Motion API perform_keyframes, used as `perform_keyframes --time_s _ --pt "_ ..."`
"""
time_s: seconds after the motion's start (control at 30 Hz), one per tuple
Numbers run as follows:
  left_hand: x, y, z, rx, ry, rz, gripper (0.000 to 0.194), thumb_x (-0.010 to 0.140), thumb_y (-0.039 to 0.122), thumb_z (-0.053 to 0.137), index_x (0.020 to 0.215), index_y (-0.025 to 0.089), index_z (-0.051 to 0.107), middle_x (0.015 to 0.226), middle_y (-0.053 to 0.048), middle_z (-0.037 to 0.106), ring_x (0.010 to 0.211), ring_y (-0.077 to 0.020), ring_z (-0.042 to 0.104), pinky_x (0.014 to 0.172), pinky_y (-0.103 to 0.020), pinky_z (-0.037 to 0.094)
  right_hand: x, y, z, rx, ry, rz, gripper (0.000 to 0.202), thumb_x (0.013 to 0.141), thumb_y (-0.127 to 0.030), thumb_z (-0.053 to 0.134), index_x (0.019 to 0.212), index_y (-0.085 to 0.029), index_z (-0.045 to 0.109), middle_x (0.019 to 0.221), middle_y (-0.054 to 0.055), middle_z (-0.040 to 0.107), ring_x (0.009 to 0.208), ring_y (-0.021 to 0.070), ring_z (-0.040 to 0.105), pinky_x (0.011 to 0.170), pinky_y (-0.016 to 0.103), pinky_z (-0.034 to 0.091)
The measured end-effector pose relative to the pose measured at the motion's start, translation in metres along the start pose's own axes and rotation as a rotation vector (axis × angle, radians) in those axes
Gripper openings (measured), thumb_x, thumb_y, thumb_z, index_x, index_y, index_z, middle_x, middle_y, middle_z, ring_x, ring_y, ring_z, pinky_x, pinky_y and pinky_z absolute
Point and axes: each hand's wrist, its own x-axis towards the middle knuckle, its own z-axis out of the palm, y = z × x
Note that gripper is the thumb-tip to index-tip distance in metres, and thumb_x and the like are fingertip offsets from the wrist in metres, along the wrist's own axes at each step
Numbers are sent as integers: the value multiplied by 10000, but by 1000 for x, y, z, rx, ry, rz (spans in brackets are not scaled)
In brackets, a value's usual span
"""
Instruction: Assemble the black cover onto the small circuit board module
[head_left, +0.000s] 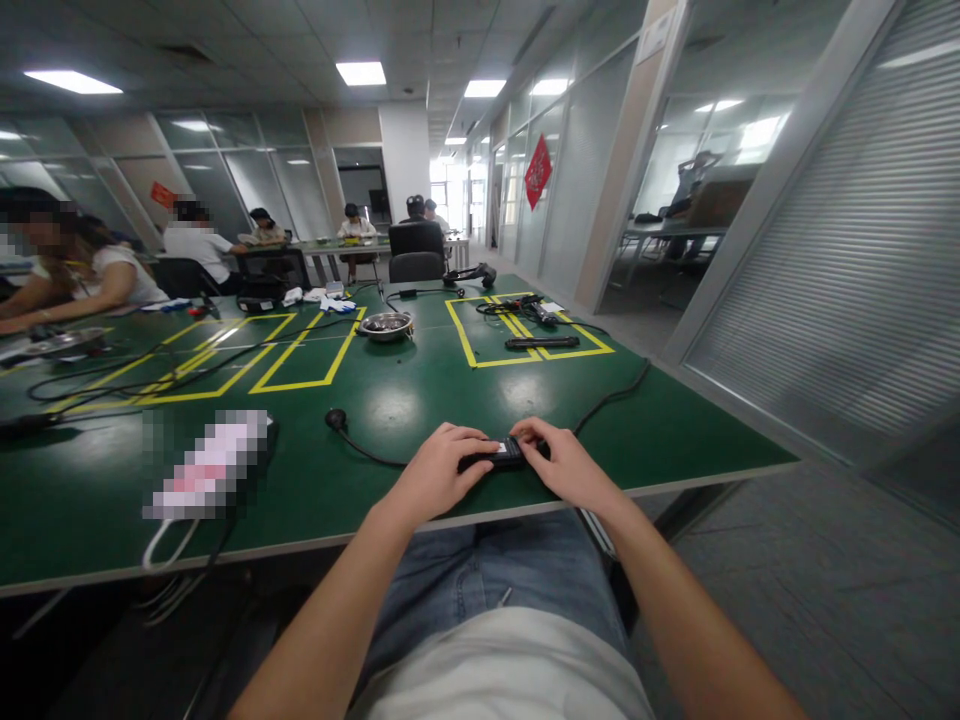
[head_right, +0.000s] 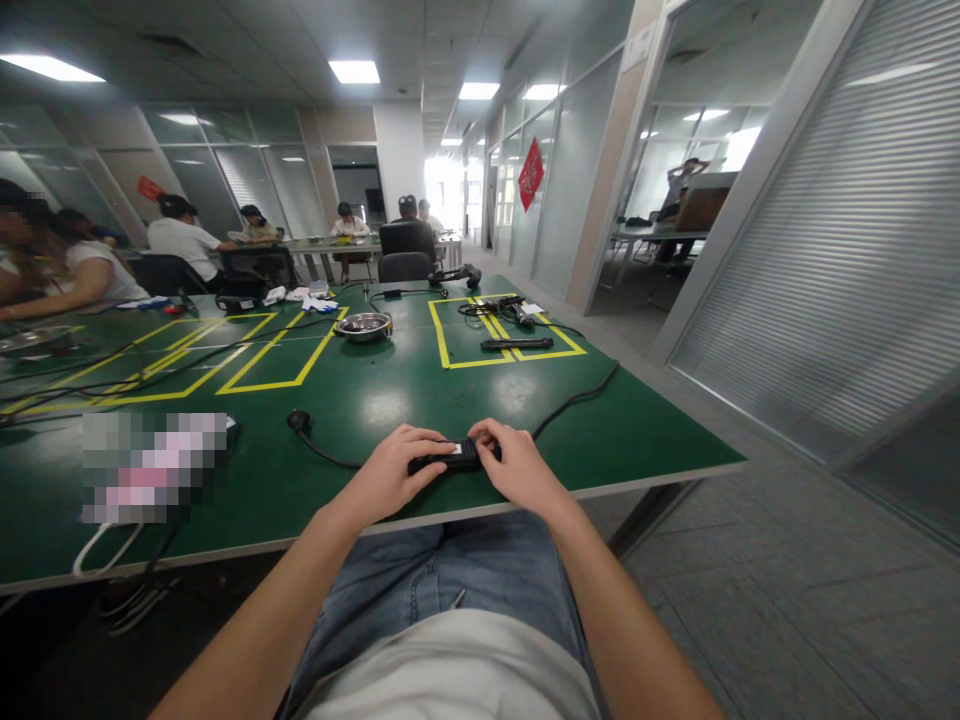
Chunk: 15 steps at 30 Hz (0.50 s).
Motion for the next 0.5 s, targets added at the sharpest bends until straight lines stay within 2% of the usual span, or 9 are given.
perform_keyframes --time_s 0.27,0.5 --pt "0 7 1 85 3 51 297 1076 313 658 1339 253 782 1299 -102 785 1158 -264 678 1045 -438 567 -1 1 -1 -11 -14 1 246 940 -180 544 1086 -237 734 976 53 795 921 243 751 902 388 553" --pt "1 10 -1 32 5 -35 256 1039 256 693 1269 235 804 1229 -90 807 1086 -262 687 1002 -425 564 -1 1 -1 -10 -9 -5 235 937 -180 552 1083 -238 728 945 42 788 911 234 749 897 373 553"
